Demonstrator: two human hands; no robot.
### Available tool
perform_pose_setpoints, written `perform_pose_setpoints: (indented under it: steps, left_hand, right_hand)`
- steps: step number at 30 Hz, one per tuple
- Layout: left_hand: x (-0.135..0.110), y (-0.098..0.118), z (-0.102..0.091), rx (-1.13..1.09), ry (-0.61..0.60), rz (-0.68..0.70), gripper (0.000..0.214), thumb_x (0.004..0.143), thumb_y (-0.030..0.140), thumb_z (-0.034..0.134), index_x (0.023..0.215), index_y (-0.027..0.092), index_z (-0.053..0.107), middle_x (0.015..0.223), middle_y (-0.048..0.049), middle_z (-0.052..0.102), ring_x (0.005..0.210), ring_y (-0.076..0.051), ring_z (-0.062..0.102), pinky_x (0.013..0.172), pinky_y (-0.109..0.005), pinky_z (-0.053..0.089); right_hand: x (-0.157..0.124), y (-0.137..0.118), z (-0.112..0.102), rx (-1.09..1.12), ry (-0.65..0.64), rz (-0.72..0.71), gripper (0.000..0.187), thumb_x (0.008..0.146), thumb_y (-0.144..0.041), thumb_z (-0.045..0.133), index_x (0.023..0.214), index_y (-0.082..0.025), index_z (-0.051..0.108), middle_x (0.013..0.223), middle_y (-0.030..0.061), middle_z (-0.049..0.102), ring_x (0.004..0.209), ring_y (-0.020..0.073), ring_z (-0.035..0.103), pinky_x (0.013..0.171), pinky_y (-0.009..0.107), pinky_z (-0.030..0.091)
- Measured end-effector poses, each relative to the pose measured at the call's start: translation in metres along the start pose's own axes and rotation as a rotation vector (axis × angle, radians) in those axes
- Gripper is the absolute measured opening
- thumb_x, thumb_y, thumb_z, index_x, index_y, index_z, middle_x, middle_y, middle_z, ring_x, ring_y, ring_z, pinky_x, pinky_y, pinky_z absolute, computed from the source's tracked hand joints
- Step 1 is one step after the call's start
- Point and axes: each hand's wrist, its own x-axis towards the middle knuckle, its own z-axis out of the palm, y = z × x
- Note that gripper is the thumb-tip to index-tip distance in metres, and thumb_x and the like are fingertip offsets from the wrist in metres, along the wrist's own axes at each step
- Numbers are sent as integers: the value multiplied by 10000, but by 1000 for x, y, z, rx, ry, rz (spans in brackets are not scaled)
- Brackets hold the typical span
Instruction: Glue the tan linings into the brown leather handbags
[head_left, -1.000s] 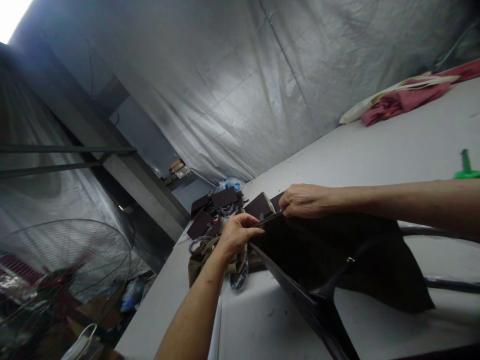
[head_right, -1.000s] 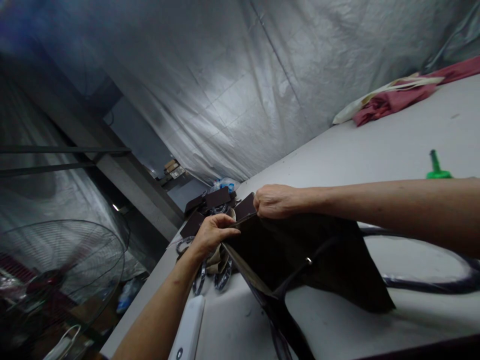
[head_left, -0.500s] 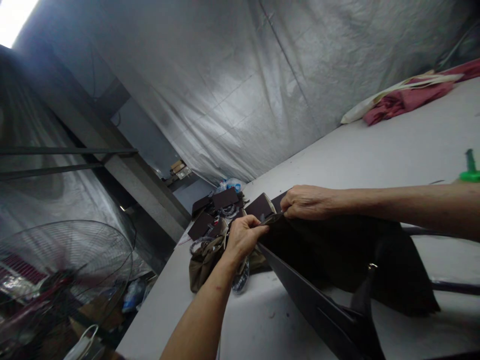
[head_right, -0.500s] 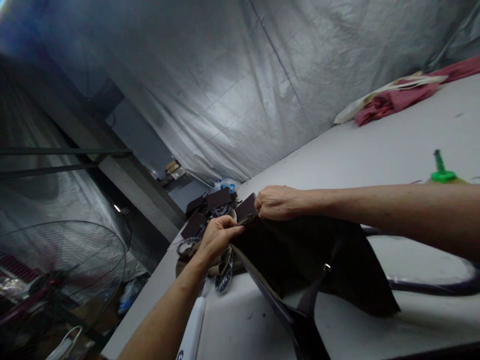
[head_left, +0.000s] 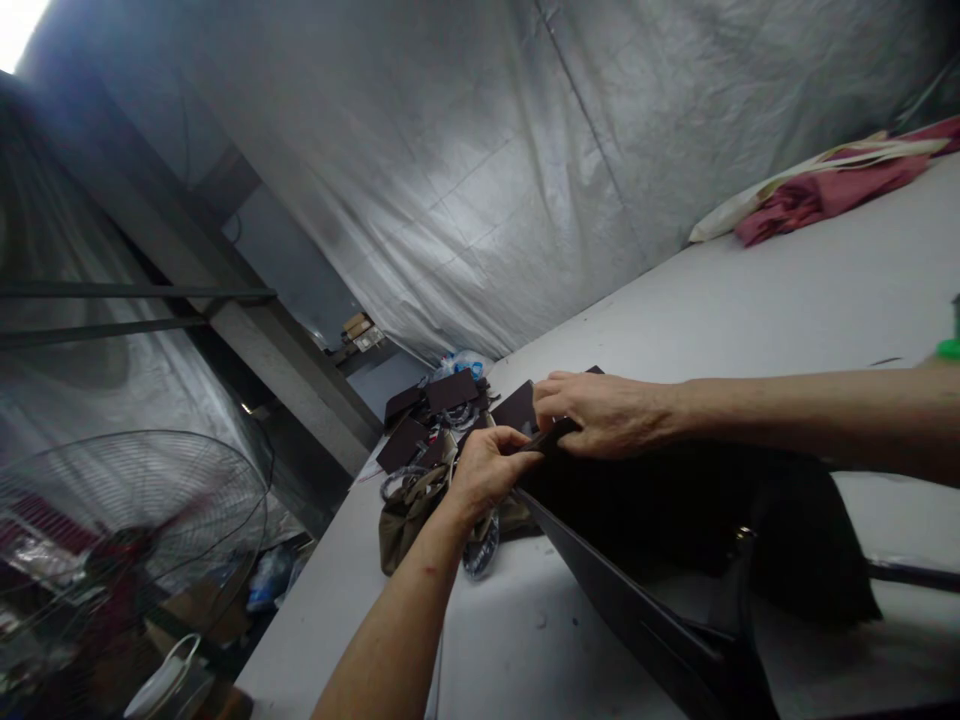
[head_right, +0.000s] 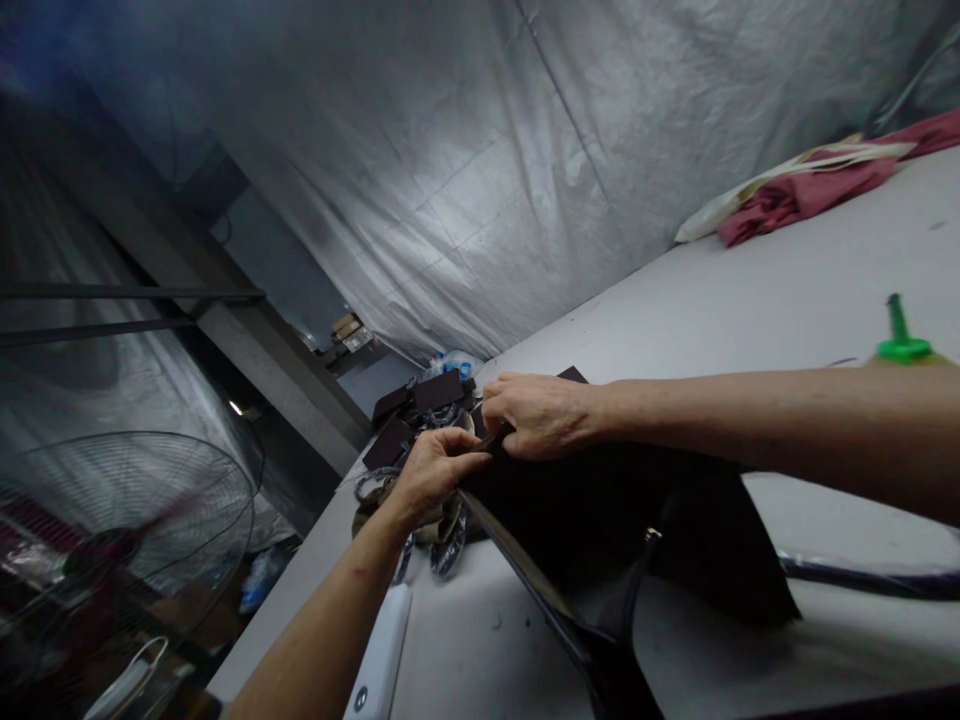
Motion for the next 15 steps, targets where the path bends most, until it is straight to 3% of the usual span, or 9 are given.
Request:
perform_pose_setpoints:
  steps: [5, 8, 15]
  left_hand:
    - [0, -3, 0, -39, -7, 5, 141, 629, 216, 762, 725, 118, 727, 653, -5, 661, 584, -108, 539, 575, -223, 390]
    - [-1, -5, 0, -39, -24, 21, 159, 639, 225, 751, 761, 123, 745, 706, -16, 683, 638, -122, 558, 610, -227, 411]
    - [3, -5, -3, -6, -72, 71, 137, 678, 174, 724, 800, 120, 757, 715, -15, 688, 636, -114, 558, 625, -224, 421]
  right_hand:
    - [8, 8, 17, -69, 29, -84, 102, 790, -154, 580, 812, -157, 680, 900, 76, 631, 909, 206, 515, 790, 314, 384]
    - [13, 11, 25, -47, 58, -137, 156, 797, -102, 533, 735, -159, 664, 824, 59, 621, 840, 179, 510, 766, 298, 376]
    - [5, 7, 16, -34, 58, 88, 151, 711, -72, 514, 711, -170, 629, 803, 39, 639, 716, 143, 535, 632, 263, 358]
